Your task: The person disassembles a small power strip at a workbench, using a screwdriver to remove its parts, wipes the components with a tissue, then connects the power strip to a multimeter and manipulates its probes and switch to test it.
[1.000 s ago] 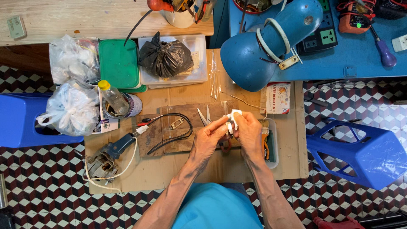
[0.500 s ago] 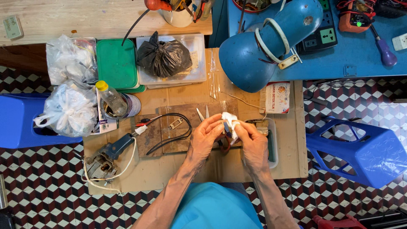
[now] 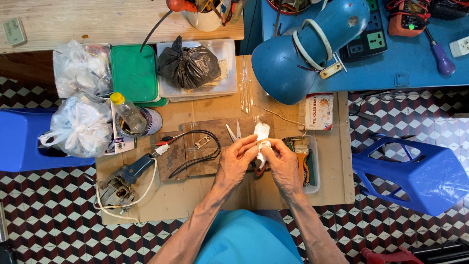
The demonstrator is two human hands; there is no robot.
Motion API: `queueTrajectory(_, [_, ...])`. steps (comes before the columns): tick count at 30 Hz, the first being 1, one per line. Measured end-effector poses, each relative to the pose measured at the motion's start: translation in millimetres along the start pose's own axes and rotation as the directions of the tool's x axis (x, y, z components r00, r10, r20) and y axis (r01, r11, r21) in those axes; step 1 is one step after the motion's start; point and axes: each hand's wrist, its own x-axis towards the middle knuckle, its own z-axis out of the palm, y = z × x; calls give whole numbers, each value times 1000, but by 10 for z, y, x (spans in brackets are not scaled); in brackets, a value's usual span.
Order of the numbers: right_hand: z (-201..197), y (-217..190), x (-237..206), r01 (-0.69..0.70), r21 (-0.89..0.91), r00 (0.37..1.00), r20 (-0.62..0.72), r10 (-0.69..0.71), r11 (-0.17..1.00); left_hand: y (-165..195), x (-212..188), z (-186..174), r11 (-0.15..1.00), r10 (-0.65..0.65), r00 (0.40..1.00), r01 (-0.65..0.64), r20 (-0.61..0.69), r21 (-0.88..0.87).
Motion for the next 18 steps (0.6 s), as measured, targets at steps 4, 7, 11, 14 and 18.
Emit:
queueTrajectory(4, [7, 91, 36, 54, -45, 994, -90, -58, 998, 2, -17, 50, 997, -18, 999, 21, 33, -77])
queueTrajectory(7, [16, 115, 10, 185, -114, 974, -111, -197, 976, 43, -18, 63, 988, 38, 998, -31, 49, -151])
queueTrajectory(11, [11, 65, -51, 166, -198, 967, -162, -199, 966, 182, -67, 8, 991, -135, 990, 135, 33, 14])
queueTrajectory(14, [-4, -3, -77, 128, -62, 986, -98, -134, 990, 311, -130, 19, 997, -65, 994, 61, 84, 55])
queueTrajectory(18, [-35, -55, -64, 3, 231, 999, 41, -13, 973, 482, -184, 64, 884, 188, 980, -197, 64, 424])
